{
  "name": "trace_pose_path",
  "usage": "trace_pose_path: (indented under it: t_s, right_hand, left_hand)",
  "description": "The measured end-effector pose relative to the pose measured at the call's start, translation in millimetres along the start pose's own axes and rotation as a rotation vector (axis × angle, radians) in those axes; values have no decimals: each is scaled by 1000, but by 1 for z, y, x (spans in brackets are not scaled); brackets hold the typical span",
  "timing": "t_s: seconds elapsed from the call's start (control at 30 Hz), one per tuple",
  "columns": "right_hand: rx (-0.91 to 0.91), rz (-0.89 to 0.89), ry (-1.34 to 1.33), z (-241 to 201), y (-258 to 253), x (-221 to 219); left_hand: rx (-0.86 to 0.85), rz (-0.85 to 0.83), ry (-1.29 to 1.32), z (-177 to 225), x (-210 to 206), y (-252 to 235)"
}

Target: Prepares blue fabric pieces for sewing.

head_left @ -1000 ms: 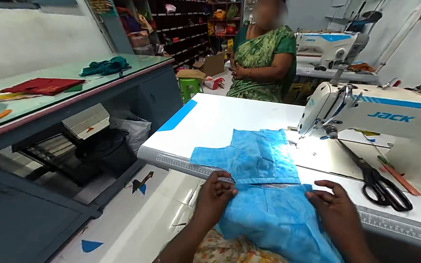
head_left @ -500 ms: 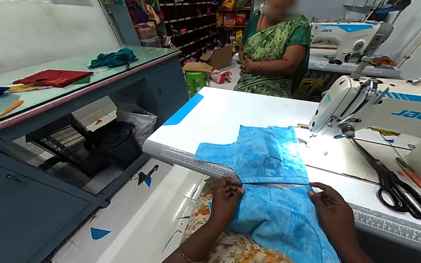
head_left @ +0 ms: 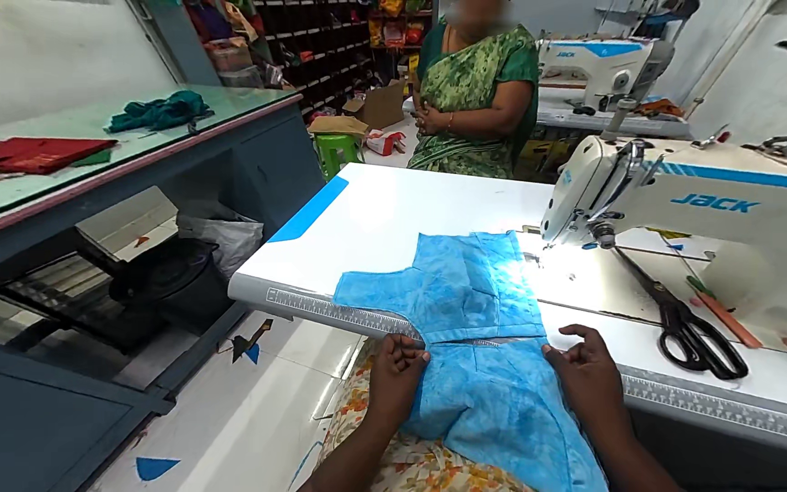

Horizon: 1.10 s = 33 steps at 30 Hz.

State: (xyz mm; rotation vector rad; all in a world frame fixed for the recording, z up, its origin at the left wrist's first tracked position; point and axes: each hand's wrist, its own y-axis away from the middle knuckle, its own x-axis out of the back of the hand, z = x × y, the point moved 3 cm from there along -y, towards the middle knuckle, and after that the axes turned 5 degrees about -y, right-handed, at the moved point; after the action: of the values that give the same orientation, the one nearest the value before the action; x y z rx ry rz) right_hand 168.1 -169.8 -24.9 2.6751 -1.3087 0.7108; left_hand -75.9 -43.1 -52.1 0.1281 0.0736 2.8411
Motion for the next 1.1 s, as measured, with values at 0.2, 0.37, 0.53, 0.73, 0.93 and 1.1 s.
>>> trace_pose_path:
  t_s: [0.2,0.37,0.53,0.73,0.93,1.1]
  right_hand:
    - [-44,-29,22,-4,-3,1]
    - [-37,-19,12,-5,-5,0]
    - [-37,-54,-79,-3,1,5]
    - [206,-382,-29,-31,15,17]
    - [318,-381,-89,-58,20,34]
    - [481,-420,-195,-79,39,46]
  left_hand:
    - [-11,1,-41,0,0,-1]
    - [17,-12,-1,2,1,-2]
    - [-314,67,-276,7,1,6]
    - [-665,-312,-827,40,-14,3]
    - [-375,-340,-1208,43,-17,-55]
    - [-284,-375,-1219,57,3,-122]
